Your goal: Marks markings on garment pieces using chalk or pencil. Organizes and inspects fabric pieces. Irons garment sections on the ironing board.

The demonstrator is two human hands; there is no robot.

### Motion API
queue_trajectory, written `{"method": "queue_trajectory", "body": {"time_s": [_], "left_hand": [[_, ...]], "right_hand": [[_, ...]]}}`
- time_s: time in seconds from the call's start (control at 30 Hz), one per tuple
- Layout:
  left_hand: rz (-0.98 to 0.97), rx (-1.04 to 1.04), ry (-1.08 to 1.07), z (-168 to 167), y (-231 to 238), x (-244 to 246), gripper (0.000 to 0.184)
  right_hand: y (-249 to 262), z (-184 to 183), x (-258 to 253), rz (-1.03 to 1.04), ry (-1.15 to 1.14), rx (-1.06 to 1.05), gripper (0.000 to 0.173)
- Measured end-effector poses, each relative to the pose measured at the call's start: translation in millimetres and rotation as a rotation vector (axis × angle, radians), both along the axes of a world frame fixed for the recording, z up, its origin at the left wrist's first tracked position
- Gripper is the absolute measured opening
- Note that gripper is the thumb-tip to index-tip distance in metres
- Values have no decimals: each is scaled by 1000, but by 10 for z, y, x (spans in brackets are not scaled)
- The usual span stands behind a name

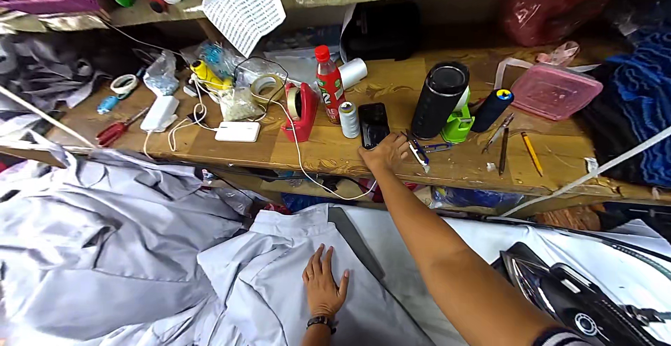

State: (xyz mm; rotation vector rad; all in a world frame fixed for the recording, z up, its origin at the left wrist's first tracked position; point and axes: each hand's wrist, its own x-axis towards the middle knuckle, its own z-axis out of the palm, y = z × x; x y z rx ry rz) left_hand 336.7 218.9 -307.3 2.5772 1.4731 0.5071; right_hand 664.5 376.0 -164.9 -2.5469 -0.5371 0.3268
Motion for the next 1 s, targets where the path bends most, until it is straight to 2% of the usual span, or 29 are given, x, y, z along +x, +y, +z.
{"method": "queue_trajectory", "body": {"time_s": [0.1, 0.2, 0.3, 0.43, 0.83, 1.0], "left_hand": [[1, 3, -2, 10, 2, -2, 84], [1, 13, -9, -4, -4, 7, 84], [2, 10, -7, -11, -5, 6, 84], [0, 12, -12, -16, -10, 9, 85], [-1, 14, -16, -10, -5, 17, 86], [3, 9, -4, -20, -6, 10, 85]], "right_hand": [[-50, 0, 37, -2, 35, 58, 107], [-229, -41, 16, 10, -7, 230, 106], [-401, -195, -44, 9, -211, 556, 100], [-507, -299, -37, 54, -436, 784, 100], [-391, 57, 50, 66, -553, 1111, 100], [-353, 88, 115, 48, -584, 1125, 99]]}}
